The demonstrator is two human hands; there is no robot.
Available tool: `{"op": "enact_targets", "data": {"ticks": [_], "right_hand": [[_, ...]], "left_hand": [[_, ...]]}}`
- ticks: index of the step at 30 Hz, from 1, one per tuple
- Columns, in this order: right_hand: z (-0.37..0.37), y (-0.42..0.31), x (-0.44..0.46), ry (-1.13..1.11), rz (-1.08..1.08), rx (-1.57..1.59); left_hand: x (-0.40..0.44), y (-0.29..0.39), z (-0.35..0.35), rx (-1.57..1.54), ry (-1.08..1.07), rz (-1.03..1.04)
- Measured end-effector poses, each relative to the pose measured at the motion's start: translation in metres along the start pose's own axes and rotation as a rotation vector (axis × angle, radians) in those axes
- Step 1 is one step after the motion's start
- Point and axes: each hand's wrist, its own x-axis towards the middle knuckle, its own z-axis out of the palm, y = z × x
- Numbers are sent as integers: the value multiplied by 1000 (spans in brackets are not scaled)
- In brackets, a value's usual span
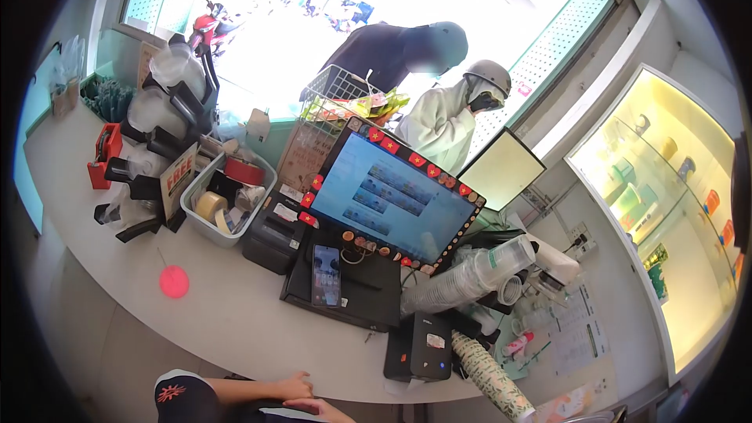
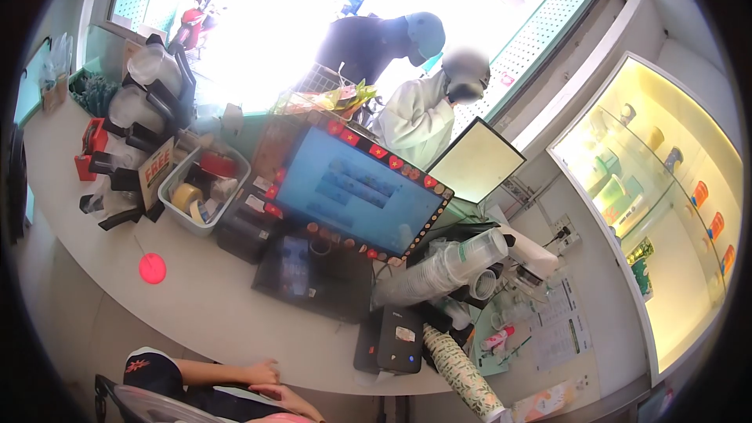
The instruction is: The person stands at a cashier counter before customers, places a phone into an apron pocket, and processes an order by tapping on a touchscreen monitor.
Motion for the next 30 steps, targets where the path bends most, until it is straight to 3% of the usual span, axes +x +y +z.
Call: {"op": "enact_targets", "data": {"ticks": [1, 3, 8, 12, 14, 18, 20, 23, 24, 26, 28, 30], "right_hand": [[-11, -5, 0, 53, 80, 580], [-11, -6, 4, 134, 162, 1131], [22, 15, -1, 277, 212, 970], [-2, -3, 8, 239, 223, 949], [3, -11, 12, 334, 327, 913], [7, -8, 13, 344, 288, 918], [-5, -25, 18, 335, 346, 857], [-7, -30, 27, 413, 112, 966], [-6, -30, 31, 408, 124, 1026], [-2, -30, 38, 397, 148, 1146], [-2, -25, 35, 362, 212, 922], [-2, -22, 29, 325, 244, 820]], "left_hand": [[2, 0, 4, 6, -5, -1], [3, -3, 12, 22, -28, -3], [10, 3, 9, -99, -226, -116], [9, -3, 24, -100, -294, -125], [5, -8, 38, -106, -195, -76], [-6, -17, 51, -258, 114, 42], [-6, -24, 87, -691, 55, -87], [0, -34, 153, -1340, -52, -278], [-1, -31, 149, -1554, -84, -355], [0, -32, 140, -1332, -157, -293], [5, -27, 79, -793, -229, -155], [2, -17, 29, -476, -245, -73]]}}
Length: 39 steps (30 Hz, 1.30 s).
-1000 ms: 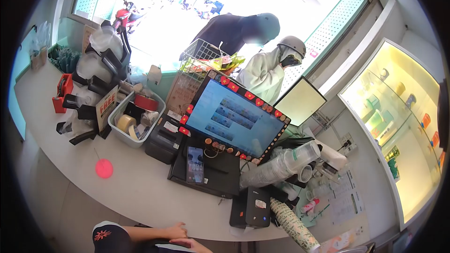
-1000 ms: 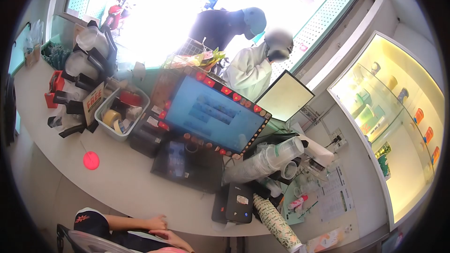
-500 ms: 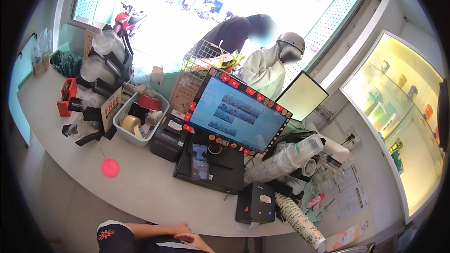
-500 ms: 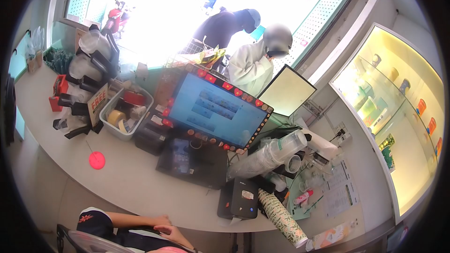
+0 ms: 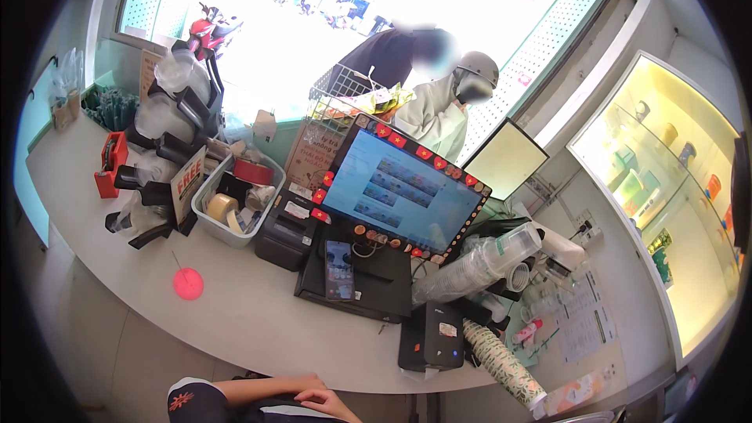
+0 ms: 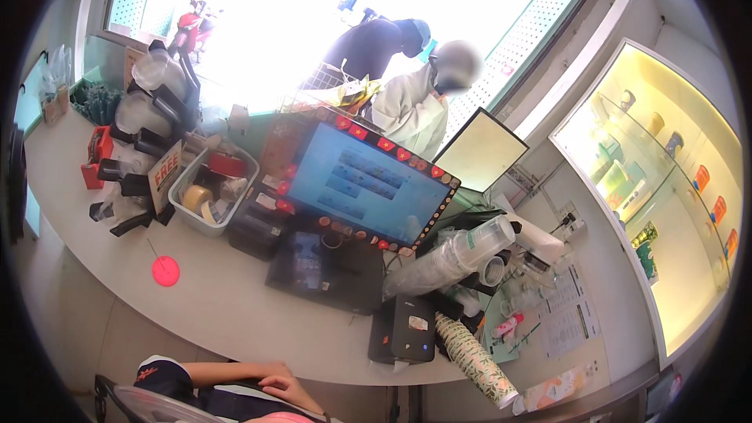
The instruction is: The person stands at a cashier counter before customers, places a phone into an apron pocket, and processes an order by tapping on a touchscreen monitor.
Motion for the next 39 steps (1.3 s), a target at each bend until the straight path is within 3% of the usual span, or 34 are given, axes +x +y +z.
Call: {"op": "enact_targets", "data": {"ticks": [6, 9, 12, 13, 17, 20, 23, 27, 30, 31, 34, 37, 39], "right_hand": [[10, -12, -27, 134, 64, -208], [8, -36, -22, 106, 206, -420], [0, -1, -8, 82, 91, -901], [2, -8, -5, 113, 13, -896], [11, -22, 5, 100, 186, -753], [14, -37, 12, 23, 342, -830], [8, -4, 12, 155, 397, -721], [18, -40, 7, 255, 376, -679], [16, -12, 7, 271, 238, -955], [27, -10, 8, 308, 390, -1141], [16, 7, 11, 211, 520, -990], [12, 1, 4, 245, 396, -957], [8, -1, 2, 233, 366, -879]], "left_hand": [[-50, 30, -43, 8, 117, 95], [-68, 26, -48, 5, 56, -11], [-84, 29, -56, 82, 25, -104], [-88, 30, -55, 120, 18, -131], [-95, 34, -58, 230, 87, -85], [-97, 41, -64, 247, 98, -103], [-98, 45, -64, 249, 110, -112], [-98, 53, -64, 265, 149, -129], [-95, 58, -65, 281, 155, -78], [-94, 59, -66, 285, 142, -53], [-87, 68, -65, 253, 40, -151], [-85, 93, -82, 133, 60, -353], [-90, 104, -88, -131, 9, -336]]}}
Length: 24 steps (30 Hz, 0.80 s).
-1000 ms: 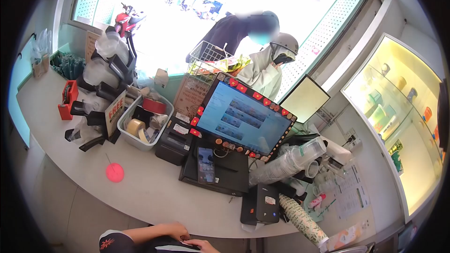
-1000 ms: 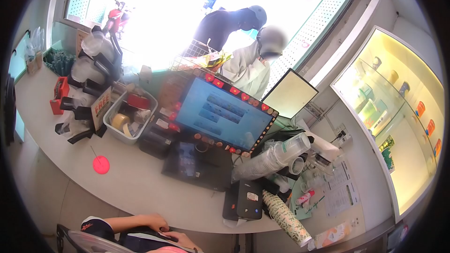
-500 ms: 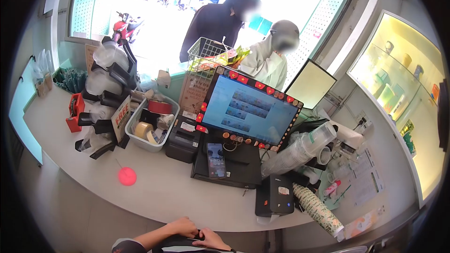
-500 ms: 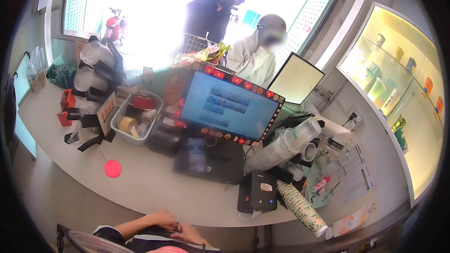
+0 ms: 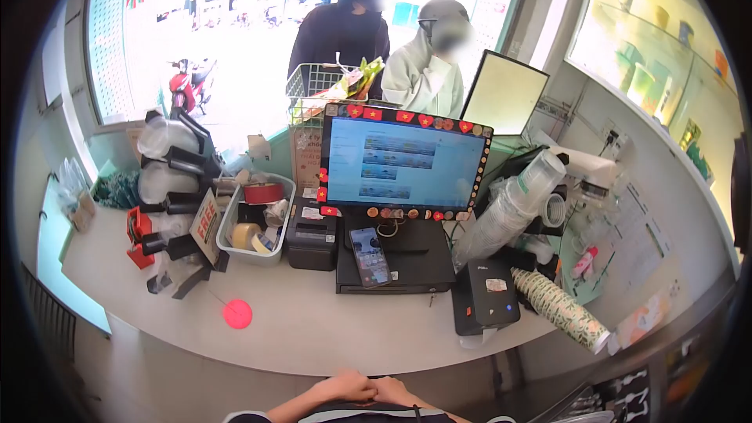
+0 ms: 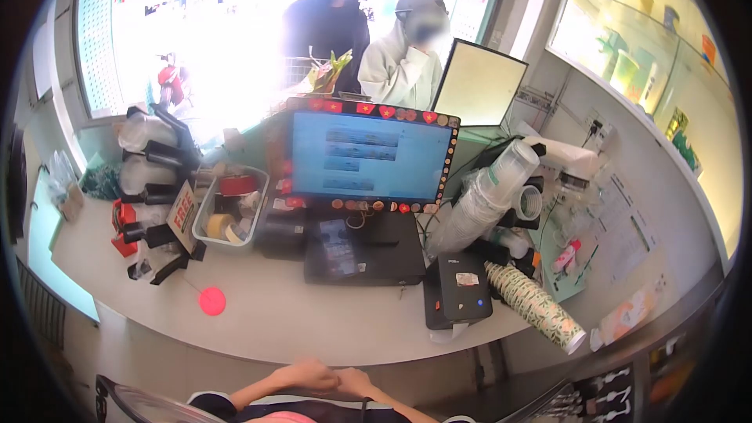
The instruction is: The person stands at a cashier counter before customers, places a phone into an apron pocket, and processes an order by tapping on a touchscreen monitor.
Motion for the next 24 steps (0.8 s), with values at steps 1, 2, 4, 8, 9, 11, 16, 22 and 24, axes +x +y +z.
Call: {"op": "enact_targets", "data": {"ticks": [1, 2, 4, 8, 9, 11, 16, 22, 24], "right_hand": [[-3, -1, 0, -8, -15, 38], [-7, -2, 0, -60, -5, 64], [2, 7, 9, -6, -47, 39], [4, 6, 16, 3, -75, 5], [4, 4, 17, 1, -82, -1], [1, 2, 16, 6, -82, 23], [0, -3, 24, 49, -126, 38], [-2, 9, 23, 34, -264, 305], [-2, 15, 18, 15, -266, 450]], "left_hand": [[-8, 13, -8, -127, -45, 2], [-17, 30, -17, -127, -191, -50], [3, 7, 21, -100, -305, 69], [36, -16, 72, -151, -359, -23], [35, -13, 70, -196, -366, -67], [34, -6, 66, -288, -373, -155], [73, -78, 148, -469, -363, -272], [29, 31, 29, -293, -458, -309], [28, 4, 74, -203, -118, -182]]}}
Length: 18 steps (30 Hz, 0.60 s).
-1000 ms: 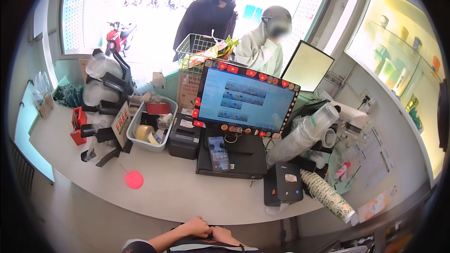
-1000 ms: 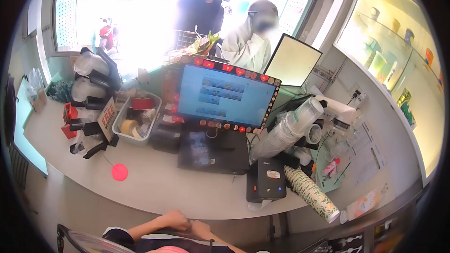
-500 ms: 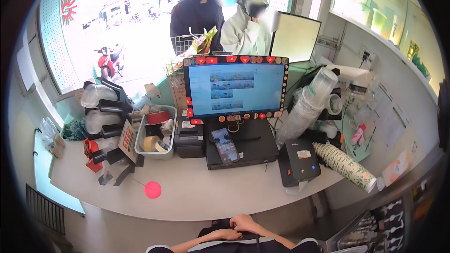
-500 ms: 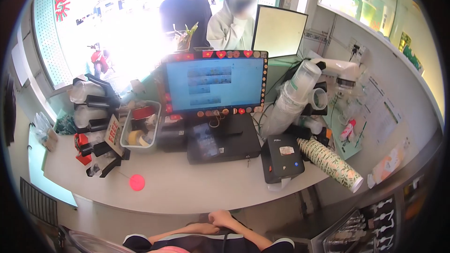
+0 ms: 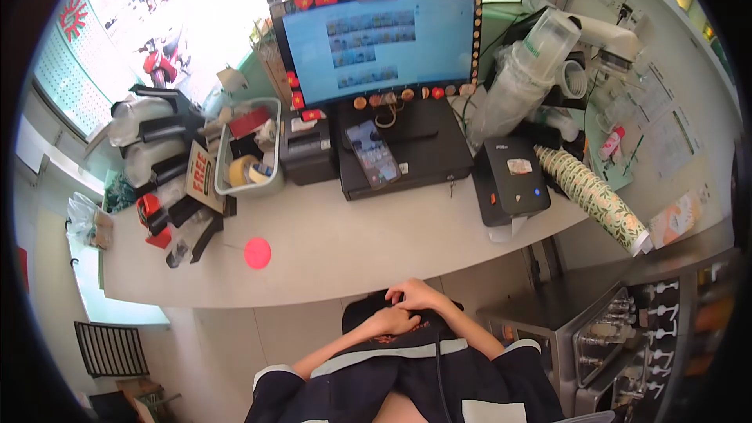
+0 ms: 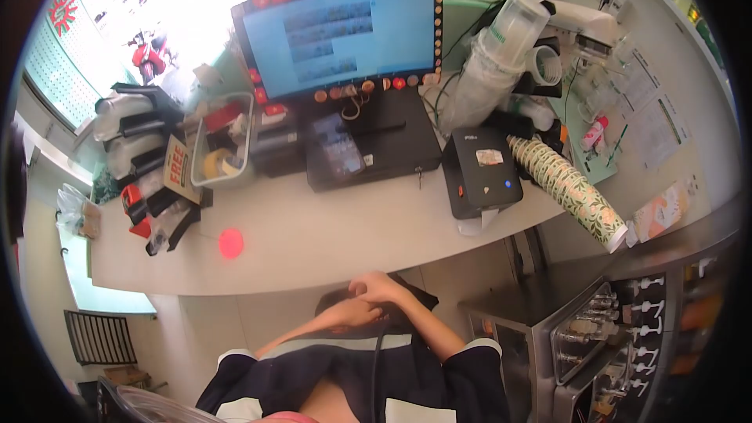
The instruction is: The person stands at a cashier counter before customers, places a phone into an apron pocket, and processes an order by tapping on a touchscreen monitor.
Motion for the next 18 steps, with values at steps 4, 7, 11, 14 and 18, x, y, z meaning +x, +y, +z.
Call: {"op": "enact_targets", "data": {"ticks": [4, 7, 11, 14, 18], "right_hand": [[-6, 19, -17, -54, 20, 340], [-21, 35, -43, 123, 168, 455], [-20, 67, -76, 525, 366, 130], [-22, 58, -93, 360, 744, 389], [6, 87, -100, 32, 1039, 400]], "left_hand": [[-32, 51, -60, 20, -166, -452], [-35, 33, -53, 31, -136, -479], [-41, 8, -43, 33, 14, -340], [-66, -26, -57, -288, 88, 52], [-109, -84, -62, -1016, 92, -238]]}}
